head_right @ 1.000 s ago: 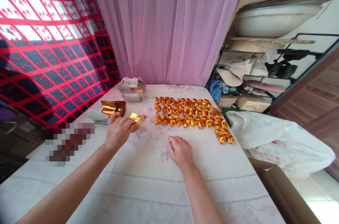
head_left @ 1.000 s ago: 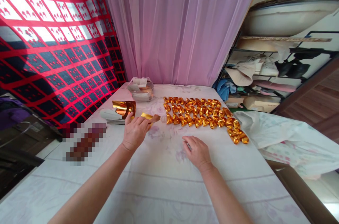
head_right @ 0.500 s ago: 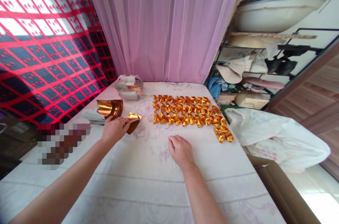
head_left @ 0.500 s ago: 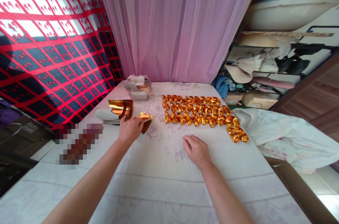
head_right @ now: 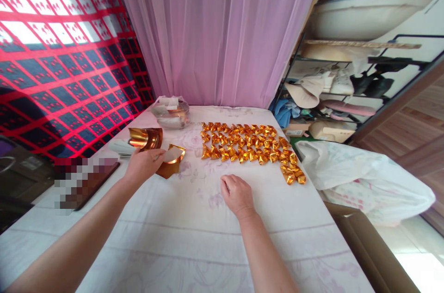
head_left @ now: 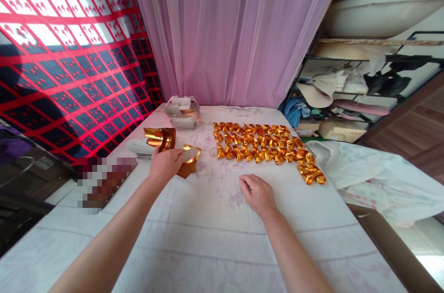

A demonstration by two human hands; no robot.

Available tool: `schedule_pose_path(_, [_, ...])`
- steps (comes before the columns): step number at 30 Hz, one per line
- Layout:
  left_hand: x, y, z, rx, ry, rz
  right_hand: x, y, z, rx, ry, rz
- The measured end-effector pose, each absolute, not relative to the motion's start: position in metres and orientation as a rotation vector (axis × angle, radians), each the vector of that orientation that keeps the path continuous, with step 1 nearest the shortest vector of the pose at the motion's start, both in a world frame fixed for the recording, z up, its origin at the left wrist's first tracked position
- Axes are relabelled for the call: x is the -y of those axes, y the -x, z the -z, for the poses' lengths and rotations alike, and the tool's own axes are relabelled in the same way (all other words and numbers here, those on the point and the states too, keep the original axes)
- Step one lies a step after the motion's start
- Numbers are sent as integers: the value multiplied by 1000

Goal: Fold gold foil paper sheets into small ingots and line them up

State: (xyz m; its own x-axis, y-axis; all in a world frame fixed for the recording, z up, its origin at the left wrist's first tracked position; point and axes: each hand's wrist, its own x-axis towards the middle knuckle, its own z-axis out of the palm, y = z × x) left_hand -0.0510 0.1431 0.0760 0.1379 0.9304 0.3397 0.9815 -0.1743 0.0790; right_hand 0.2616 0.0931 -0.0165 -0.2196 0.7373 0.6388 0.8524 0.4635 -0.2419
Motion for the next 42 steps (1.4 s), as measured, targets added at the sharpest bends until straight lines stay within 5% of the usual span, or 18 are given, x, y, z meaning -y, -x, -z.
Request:
schedule_pose_path(16, [-87, -22, -49, 1209, 2584, 574, -78, -231, -8, 2093, 1045, 295])
schedule_pose_path(37, [-123, 51, -14, 1638, 2354, 540, -78, -234, -5, 1986, 1085, 282])
schedule_pose_path(42, [-133, 52, -12, 1660, 2341, 581, -79, -235, -1, 1850, 1128, 49])
